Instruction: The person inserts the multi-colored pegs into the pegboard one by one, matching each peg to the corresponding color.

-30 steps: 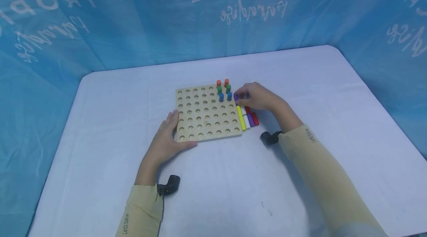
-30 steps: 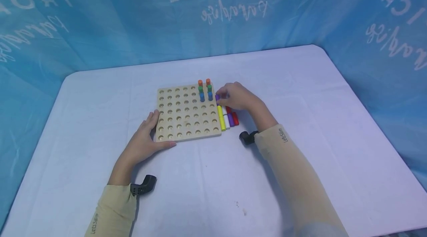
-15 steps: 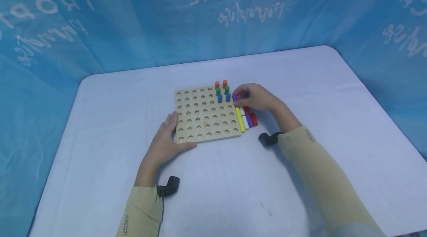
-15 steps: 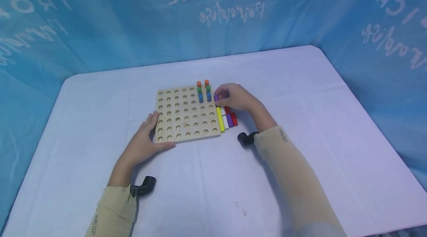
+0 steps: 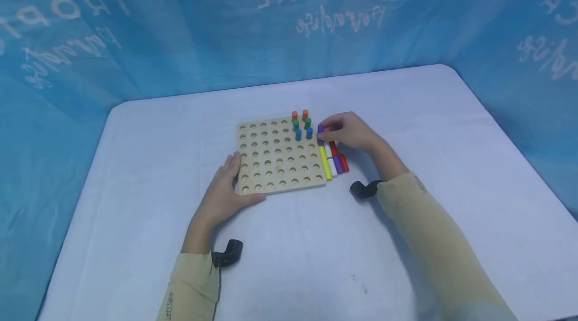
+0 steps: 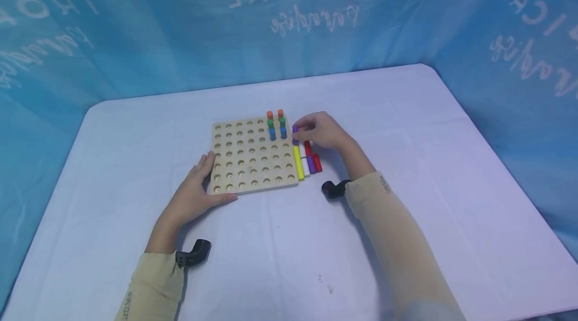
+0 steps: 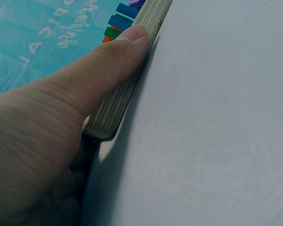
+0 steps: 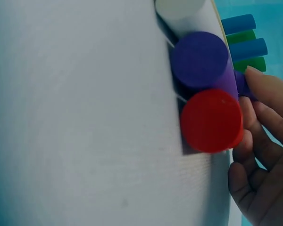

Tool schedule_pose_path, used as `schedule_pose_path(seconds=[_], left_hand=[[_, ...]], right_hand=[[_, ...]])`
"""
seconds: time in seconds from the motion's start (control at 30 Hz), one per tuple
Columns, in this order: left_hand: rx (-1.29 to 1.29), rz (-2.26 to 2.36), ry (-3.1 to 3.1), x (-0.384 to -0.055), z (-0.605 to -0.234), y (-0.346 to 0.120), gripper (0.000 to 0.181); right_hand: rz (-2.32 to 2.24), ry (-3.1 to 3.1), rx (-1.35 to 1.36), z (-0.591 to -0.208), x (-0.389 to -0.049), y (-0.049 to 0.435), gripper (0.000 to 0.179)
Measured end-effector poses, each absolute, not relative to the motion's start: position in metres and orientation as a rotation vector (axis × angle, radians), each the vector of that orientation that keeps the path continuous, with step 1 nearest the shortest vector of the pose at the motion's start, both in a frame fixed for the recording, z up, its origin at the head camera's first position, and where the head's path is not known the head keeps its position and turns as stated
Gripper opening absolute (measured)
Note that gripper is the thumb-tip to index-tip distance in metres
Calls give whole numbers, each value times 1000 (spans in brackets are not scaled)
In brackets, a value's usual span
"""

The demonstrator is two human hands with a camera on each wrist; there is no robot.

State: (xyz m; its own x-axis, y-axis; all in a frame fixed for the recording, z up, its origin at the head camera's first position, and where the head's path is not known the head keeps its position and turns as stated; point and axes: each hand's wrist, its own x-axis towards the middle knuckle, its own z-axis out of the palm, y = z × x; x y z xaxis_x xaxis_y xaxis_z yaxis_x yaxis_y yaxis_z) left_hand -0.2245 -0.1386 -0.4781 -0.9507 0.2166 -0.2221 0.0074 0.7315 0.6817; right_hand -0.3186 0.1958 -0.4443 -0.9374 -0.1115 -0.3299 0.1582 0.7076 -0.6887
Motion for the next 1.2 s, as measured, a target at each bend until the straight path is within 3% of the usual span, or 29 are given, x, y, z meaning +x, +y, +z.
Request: schedule_pose_path(seconds=[0.6,1.2], left_hand=[[183,1035,2649,-227,-478,-139,130],[174,1043,2649,-227,-482,-142,129]], right_hand=[[-1173,2651,27,-432,-311,193,30],[-1263,2721,-302,-416,-293,164,24]])
